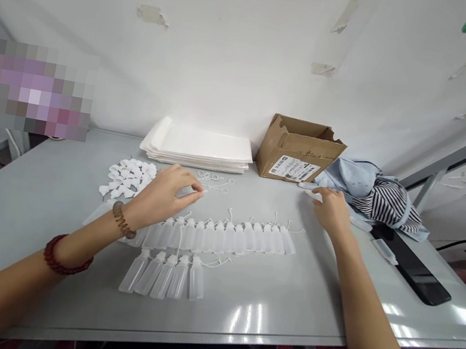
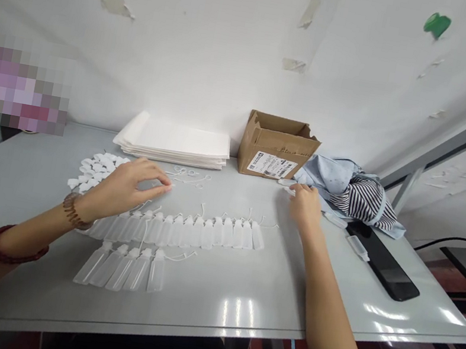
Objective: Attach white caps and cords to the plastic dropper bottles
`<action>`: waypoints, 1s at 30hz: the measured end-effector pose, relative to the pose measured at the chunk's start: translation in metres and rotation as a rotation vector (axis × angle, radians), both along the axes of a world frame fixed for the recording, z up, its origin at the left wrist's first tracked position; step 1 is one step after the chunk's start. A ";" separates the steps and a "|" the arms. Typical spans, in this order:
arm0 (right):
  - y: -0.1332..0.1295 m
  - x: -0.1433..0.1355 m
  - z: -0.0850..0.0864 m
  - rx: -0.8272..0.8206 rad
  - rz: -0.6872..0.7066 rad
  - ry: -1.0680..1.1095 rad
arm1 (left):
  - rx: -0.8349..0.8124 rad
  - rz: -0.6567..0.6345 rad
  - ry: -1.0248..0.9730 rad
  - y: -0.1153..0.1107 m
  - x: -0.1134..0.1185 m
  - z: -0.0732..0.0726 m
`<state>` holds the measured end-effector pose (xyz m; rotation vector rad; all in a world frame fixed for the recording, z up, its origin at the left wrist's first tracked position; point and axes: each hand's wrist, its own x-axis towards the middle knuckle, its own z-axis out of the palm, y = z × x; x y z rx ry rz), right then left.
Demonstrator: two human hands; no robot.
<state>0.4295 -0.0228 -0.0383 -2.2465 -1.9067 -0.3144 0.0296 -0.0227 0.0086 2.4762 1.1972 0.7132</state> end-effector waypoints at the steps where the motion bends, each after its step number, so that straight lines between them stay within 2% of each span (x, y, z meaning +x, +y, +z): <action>1: 0.001 -0.001 -0.002 0.002 -0.009 0.001 | -0.033 0.014 -0.040 -0.004 -0.001 0.001; 5: -0.001 0.002 -0.005 0.013 -0.063 0.023 | -0.089 0.045 -0.150 -0.014 -0.004 0.003; 8: -0.003 0.005 -0.004 0.021 -0.068 0.043 | 0.006 0.024 -0.231 -0.018 -0.007 0.003; 10: -0.004 0.003 -0.002 0.036 -0.056 0.052 | 0.192 0.001 -0.246 -0.020 -0.009 0.002; 13: -0.009 -0.010 0.005 0.101 -0.042 0.058 | 0.612 0.000 -0.129 -0.026 -0.011 0.003; 15: -0.016 -0.027 0.013 0.178 -0.016 0.075 | 0.851 -0.019 -0.024 -0.030 -0.013 0.005; 17: -0.026 -0.052 0.023 0.319 0.069 0.159 | 0.985 -0.062 0.035 -0.035 -0.015 0.006; 19: -0.039 -0.081 0.033 0.459 0.210 0.282 | 1.020 -0.106 0.053 -0.040 -0.016 0.005; 21: -0.052 -0.111 0.044 0.511 0.356 0.351 | 1.001 -0.125 0.048 -0.046 -0.018 0.003; 25: -0.070 -0.157 0.061 0.467 0.644 0.457 | 0.912 -0.066 0.086 -0.058 -0.019 -0.002; 27: -0.075 -0.170 0.066 0.462 0.736 0.502 | 0.864 -0.030 0.088 -0.062 -0.017 0.000; 30: -0.077 -0.182 0.066 0.454 0.790 0.565 | 0.865 -0.045 0.057 -0.063 -0.013 0.006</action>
